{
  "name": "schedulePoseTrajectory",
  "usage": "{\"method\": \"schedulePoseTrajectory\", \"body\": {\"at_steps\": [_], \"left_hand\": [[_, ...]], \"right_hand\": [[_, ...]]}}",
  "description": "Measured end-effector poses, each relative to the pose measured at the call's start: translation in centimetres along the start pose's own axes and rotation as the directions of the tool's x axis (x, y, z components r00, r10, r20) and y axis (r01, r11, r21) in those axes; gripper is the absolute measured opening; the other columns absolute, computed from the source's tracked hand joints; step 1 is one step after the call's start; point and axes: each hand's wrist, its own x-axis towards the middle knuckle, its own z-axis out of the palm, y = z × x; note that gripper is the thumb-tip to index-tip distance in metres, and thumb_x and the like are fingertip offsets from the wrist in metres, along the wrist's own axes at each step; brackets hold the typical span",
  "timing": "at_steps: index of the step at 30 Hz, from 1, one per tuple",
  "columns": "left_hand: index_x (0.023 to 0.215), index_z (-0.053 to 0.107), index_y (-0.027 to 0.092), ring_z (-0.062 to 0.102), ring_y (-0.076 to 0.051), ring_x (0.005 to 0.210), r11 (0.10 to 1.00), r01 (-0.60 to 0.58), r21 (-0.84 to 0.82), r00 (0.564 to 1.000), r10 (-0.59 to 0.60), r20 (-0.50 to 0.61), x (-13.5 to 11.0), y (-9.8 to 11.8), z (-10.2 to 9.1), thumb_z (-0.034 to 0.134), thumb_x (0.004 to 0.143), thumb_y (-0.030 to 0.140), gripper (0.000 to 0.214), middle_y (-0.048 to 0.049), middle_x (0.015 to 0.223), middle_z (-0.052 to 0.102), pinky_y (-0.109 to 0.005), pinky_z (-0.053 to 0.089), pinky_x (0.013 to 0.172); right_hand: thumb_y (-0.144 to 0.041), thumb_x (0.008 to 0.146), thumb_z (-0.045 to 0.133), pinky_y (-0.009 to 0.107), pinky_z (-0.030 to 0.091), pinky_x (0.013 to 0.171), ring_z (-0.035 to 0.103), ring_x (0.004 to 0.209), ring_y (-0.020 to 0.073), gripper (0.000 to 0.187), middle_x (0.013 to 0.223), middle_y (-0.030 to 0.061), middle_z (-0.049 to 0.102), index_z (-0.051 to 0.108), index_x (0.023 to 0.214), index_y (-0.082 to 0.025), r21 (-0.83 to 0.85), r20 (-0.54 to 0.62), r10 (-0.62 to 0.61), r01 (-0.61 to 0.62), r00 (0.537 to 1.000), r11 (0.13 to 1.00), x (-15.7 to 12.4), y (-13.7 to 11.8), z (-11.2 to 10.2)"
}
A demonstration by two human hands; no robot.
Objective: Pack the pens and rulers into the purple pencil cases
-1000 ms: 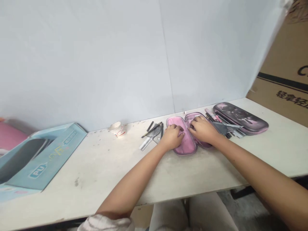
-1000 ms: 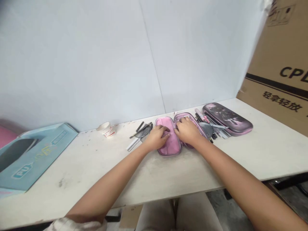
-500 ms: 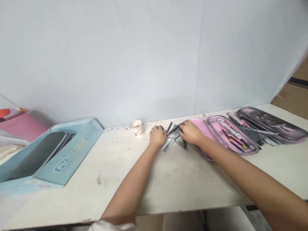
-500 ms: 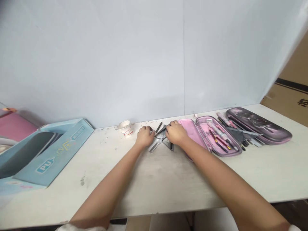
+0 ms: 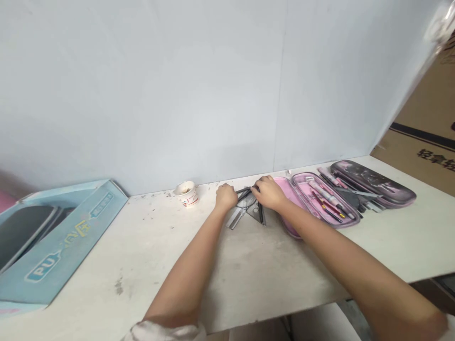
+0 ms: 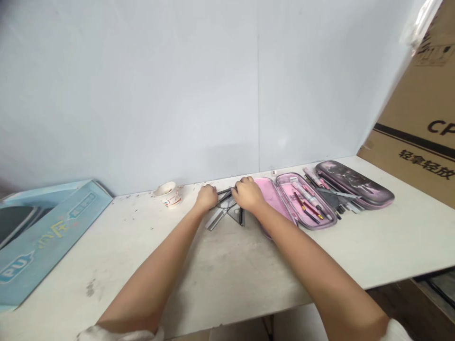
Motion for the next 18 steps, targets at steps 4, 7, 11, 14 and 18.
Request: {"method": "schedulePoseTrajectory", "body": {"at_steps": [4,7,11,14,18], "left_hand": [[0.108,0.051,0.006,0.058,-0.023,0.095,0.997,-0.078,0.014,0.996,0.078,-0.045,-1.1,1.4,-0.2,0.028,0.089,0.019,0.033,-0.0179,0.099,0.06,-0.03,0.042,0.078],[0.106,0.05,0.008,0.055,-0.025,0.096,0.989,-0.139,0.047,0.987,0.143,-0.077,-2.6,2.4,-0.1,0.033,0.089,0.027,0.031,-0.0167,0.101,0.058,-0.033,0.041,0.079],[0.101,0.052,0.009,0.052,-0.026,0.096,0.965,-0.213,0.154,0.961,0.235,-0.145,-5.1,3.0,0.0,0.031,0.09,0.033,0.034,-0.0162,0.099,0.056,-0.036,0.04,0.08],[0.099,0.055,0.01,0.05,-0.028,0.097,0.941,-0.261,0.215,0.958,0.28,-0.062,-6.5,3.5,0.0,0.035,0.087,0.041,0.039,-0.0166,0.097,0.056,-0.038,0.04,0.081],[0.097,0.058,0.007,0.049,-0.03,0.101,0.95,-0.222,0.219,0.975,0.22,0.031,-6.6,4.5,-0.7,0.038,0.085,0.033,0.035,-0.0203,0.1,0.057,-0.04,0.038,0.084]], "right_hand": [[-0.033,0.09,0.029,0.035,0.033,0.084,0.047,0.1,0.0247,0.041,0.102,0.0155,0.06,0.062,0.1,-0.011,0.026,0.002,0.006,-0.006,1.0,1.0,-0.1,0.0,0.6],[-0.03,0.087,0.036,0.036,0.033,0.084,0.045,0.102,0.0256,0.034,0.104,0.0151,0.059,0.06,0.102,-0.012,0.037,0.013,-0.05,0.049,0.999,0.998,-0.9,0.1,0.9],[-0.024,0.085,0.039,0.035,0.032,0.086,0.043,0.106,0.0246,0.029,0.108,0.0147,0.056,0.058,0.105,-0.013,0.057,-0.002,-0.107,0.106,0.994,0.993,-1.8,0.6,0.7],[-0.023,0.082,0.046,0.034,0.033,0.086,0.041,0.107,0.025,0.029,0.11,0.0154,0.054,0.055,0.107,-0.013,0.083,-0.019,-0.113,0.114,0.993,0.99,-2.0,1.2,0.2],[-0.024,0.085,0.042,0.033,0.035,0.083,0.042,0.105,0.0243,0.027,0.108,0.015,0.055,0.056,0.104,-0.013,0.134,-0.041,-0.103,0.108,0.994,0.985,-2.6,2.4,-0.6]]}}
